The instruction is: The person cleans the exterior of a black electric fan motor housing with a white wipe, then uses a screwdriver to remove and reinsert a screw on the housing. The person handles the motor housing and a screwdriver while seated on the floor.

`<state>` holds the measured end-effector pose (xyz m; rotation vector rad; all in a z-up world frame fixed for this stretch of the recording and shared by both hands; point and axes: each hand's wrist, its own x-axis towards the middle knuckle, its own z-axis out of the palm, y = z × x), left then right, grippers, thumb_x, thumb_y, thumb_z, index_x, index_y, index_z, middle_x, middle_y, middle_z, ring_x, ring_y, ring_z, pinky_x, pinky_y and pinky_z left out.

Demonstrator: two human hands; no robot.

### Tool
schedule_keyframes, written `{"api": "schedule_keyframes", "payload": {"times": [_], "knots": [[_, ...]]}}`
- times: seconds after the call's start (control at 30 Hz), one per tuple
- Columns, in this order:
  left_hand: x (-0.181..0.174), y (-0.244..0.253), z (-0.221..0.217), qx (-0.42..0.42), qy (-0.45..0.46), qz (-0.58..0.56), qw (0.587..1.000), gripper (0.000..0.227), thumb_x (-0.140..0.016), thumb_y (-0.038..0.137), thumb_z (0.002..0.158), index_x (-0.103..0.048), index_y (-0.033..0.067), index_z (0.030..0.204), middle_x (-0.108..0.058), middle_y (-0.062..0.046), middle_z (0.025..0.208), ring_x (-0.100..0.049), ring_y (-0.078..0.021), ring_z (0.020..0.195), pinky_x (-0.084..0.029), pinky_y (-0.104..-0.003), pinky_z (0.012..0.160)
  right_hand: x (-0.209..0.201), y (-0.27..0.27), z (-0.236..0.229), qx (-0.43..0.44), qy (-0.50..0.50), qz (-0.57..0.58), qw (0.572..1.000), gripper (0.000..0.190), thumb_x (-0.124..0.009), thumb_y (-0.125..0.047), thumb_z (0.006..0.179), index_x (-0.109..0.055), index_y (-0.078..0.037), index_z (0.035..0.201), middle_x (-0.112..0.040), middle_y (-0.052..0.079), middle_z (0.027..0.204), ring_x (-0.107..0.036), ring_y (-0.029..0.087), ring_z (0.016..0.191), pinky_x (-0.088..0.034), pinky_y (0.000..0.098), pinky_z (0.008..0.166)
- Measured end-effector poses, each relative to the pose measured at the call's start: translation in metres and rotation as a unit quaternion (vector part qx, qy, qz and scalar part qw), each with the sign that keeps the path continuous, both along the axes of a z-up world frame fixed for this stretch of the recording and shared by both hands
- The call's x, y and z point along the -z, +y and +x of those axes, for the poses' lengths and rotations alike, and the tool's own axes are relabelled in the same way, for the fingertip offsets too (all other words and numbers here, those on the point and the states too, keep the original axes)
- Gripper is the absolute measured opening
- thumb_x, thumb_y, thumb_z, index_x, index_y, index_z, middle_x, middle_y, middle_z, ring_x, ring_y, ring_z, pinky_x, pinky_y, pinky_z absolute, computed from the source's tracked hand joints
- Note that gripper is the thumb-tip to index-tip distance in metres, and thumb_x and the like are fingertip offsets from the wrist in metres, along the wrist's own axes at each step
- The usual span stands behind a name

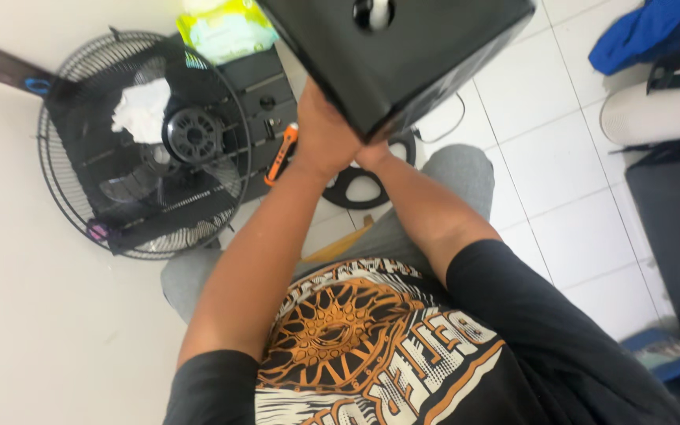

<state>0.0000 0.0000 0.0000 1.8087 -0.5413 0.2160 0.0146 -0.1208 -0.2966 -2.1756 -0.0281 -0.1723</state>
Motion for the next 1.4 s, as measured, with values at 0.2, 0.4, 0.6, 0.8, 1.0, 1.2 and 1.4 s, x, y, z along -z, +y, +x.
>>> {"api": "schedule_keyframes", "payload": {"times": [0.2, 0.4, 0.6, 0.8, 1.0, 1.2, 1.4], "knots": [[0.037, -0.003, 0.002, 0.029, -0.005, -0.102, 0.994, 0.043, -0.082, 0.015, 0.088, -0.059, -0.0006, 0.120, -0.070, -0.012, 0.111, -0.070, -0.0259, 0.099, -0.057, -0.036, 0.091, -0.012, -0.012, 0.005, -0.003, 0.010, 0.015, 1.000, 0.033, -0.072, -0.027, 0.096, -0.066, -0.010, 0.124, -0.066, 0.017, 0.130, -0.062, 0.034, 0.125, -0.048, 0.0417, 0.107], [0.057, -0.011, 0.000, -0.052, -0.060, -0.044, 0.996, 0.031, -0.073, 0.011, 0.091, -0.058, 0.0006, 0.116, -0.067, -0.014, 0.109, -0.066, -0.0294, 0.098, -0.054, -0.037, 0.092, -0.015, 0.037, 0.009, -0.023, -0.016, 0.030, 0.999, 0.034, -0.072, -0.027, 0.096, -0.065, -0.009, 0.124, -0.066, 0.017, 0.130, -0.062, 0.034, 0.125, -0.048, 0.0419, 0.108], [0.040, -0.010, -0.001, -0.042, -0.095, -0.025, 0.994, 0.034, -0.075, 0.011, 0.086, -0.059, -0.0017, 0.113, -0.067, -0.015, 0.107, -0.068, -0.0339, 0.097, -0.056, -0.040, 0.089, -0.019, 0.042, 0.004, -0.041, -0.020, 0.030, 0.999, 0.035, -0.072, -0.027, 0.096, -0.065, -0.009, 0.125, -0.066, 0.017, 0.130, -0.061, 0.034, 0.125, -0.048, 0.0421, 0.108], [0.027, -0.009, 0.005, -0.013, -0.127, 0.008, 0.992, 0.035, -0.079, 0.011, 0.084, -0.062, -0.0012, 0.111, -0.068, -0.014, 0.108, -0.068, -0.0337, 0.098, -0.056, -0.041, 0.089, -0.011, 0.034, 0.007, -0.032, -0.015, 0.018, 0.999, 0.036, -0.073, -0.026, 0.096, -0.064, -0.008, 0.126, -0.065, 0.018, 0.131, -0.061, 0.034, 0.126, -0.047, 0.0423, 0.108], [0.029, -0.004, 0.006, 0.032, -0.075, -0.024, 0.996, 0.045, -0.084, 0.021, 0.083, -0.060, -0.0007, 0.115, -0.068, -0.012, 0.113, -0.068, -0.0294, 0.103, -0.053, -0.039, 0.096, -0.011, -0.005, 0.021, -0.018, 0.001, -0.006, 1.000, 0.037, -0.073, -0.026, 0.095, -0.064, -0.008, 0.127, -0.065, 0.018, 0.131, -0.061, 0.034, 0.126, -0.047, 0.0425, 0.108], [0.034, -0.003, 0.007, 0.000, -0.144, 0.039, 0.989, 0.048, -0.086, 0.025, 0.082, -0.061, 0.0003, 0.115, -0.065, -0.012, 0.114, -0.064, -0.0310, 0.103, -0.050, -0.041, 0.096, -0.013, -0.020, 0.020, -0.009, 0.020, -0.030, 0.999, 0.038, -0.073, -0.025, 0.095, -0.063, -0.008, 0.127, -0.065, 0.018, 0.131, -0.060, 0.035, 0.126, -0.047, 0.0427, 0.108], [0.030, -0.004, 0.005, 0.007, -0.135, 0.011, 0.991, 0.052, -0.088, 0.029, 0.079, -0.061, -0.0002, 0.112, -0.066, -0.011, 0.109, -0.065, -0.0295, 0.099, -0.051, -0.040, 0.091, -0.008, -0.001, 0.012, 0.014, 0.010, -0.050, 0.999, 0.039, -0.073, -0.025, 0.095, -0.063, -0.007, 0.128, -0.064, 0.018, 0.132, -0.060, 0.035, 0.126, -0.047, 0.0429, 0.108]]}}
